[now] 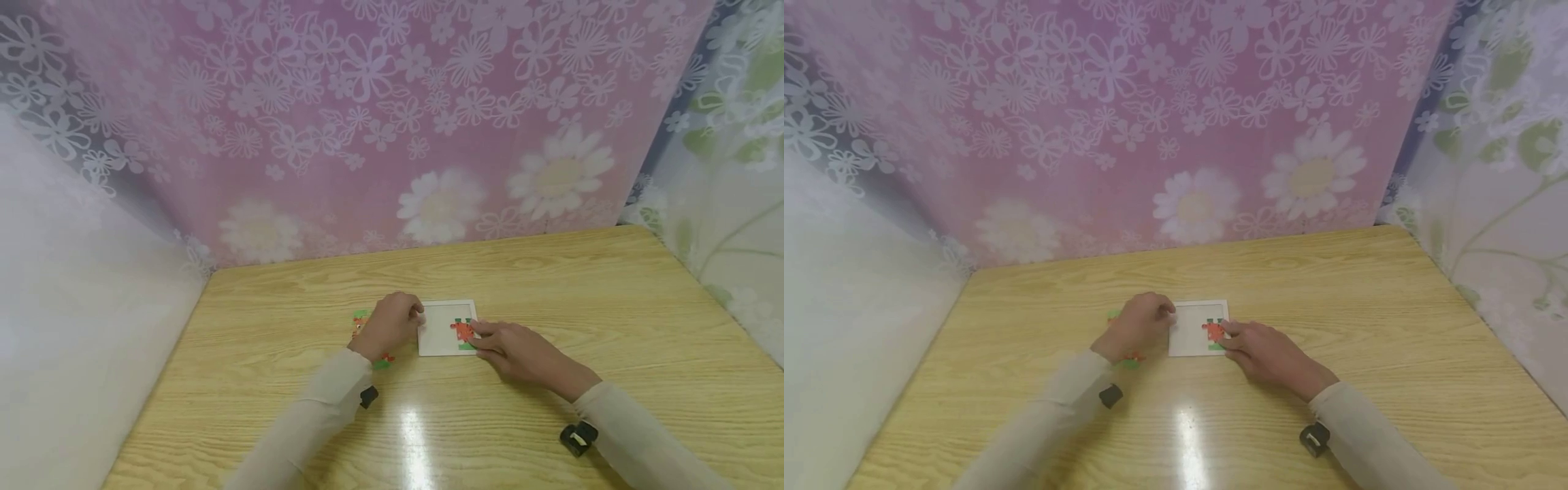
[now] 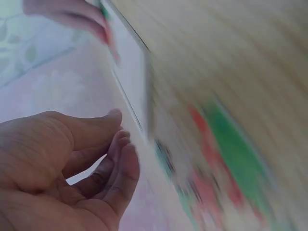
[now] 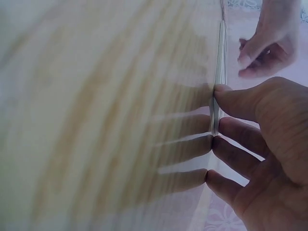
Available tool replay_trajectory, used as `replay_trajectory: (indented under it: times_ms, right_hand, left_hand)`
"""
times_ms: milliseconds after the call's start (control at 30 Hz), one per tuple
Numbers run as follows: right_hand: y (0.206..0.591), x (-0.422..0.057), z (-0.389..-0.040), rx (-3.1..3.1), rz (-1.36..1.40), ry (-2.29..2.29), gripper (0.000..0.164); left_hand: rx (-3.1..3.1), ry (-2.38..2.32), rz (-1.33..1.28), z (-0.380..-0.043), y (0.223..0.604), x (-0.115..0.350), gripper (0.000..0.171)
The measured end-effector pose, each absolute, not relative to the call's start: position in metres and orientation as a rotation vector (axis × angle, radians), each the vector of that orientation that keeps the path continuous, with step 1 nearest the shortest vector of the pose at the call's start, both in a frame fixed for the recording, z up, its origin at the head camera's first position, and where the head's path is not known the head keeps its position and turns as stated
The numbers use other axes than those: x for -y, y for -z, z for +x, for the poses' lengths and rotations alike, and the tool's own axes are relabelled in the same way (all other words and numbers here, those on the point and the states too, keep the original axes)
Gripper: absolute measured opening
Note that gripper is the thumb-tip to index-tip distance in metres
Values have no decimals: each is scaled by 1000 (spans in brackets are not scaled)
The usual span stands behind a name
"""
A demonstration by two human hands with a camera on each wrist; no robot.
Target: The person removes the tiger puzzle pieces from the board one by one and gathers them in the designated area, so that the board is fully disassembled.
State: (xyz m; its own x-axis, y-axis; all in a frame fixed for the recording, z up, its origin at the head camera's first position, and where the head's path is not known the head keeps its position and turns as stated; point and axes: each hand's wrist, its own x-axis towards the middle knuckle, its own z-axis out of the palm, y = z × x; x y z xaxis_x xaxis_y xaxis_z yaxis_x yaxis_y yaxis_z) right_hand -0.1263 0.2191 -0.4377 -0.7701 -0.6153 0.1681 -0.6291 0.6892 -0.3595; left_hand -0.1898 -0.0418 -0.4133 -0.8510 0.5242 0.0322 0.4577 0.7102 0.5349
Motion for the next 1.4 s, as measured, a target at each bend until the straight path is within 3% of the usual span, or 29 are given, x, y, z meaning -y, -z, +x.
replay_trajectory:
  times_ms: [367,1400]
  right_hand:
    - [441,-220,-129,2812,1095,-714,25]
    - [433,-214,-120,2907,965,-546,22]
  left_hand:
    - [-2695,-857,693,-187,421,-6,8]
    - [-2613,-1008,531,-188,426,-10,9]
